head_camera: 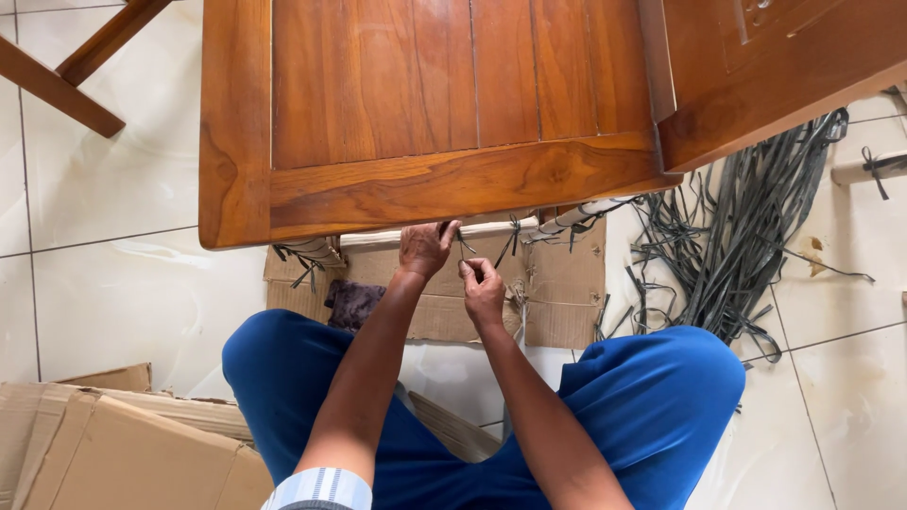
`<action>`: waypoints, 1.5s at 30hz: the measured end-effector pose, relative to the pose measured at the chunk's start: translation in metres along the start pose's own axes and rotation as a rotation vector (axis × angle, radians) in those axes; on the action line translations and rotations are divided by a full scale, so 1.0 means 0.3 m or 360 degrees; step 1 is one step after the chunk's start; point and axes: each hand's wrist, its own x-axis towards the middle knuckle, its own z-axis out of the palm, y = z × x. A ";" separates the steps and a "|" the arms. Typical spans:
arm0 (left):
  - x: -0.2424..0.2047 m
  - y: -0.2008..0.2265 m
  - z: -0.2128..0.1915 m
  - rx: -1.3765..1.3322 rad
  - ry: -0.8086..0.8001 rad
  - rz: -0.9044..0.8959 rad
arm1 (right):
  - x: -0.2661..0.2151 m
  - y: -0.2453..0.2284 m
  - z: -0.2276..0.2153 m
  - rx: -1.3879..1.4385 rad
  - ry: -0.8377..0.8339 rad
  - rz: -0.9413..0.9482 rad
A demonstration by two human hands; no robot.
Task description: Remove packaging ties from a wooden chair and wipe its surface with a cloth.
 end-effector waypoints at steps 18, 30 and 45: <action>-0.033 -0.053 0.065 -0.0149 -0.0055 0.0256 | -0.109 0.133 -0.121 -0.0273 -0.0114 0.0130; -0.177 0.277 0.068 -0.0152 0.0390 0.0249 | -0.141 0.241 -0.396 -0.0620 -0.0103 0.0284; -0.520 0.479 0.193 -0.0354 -0.0628 0.0442 | 0.057 0.667 -0.862 -0.0924 0.0385 0.0656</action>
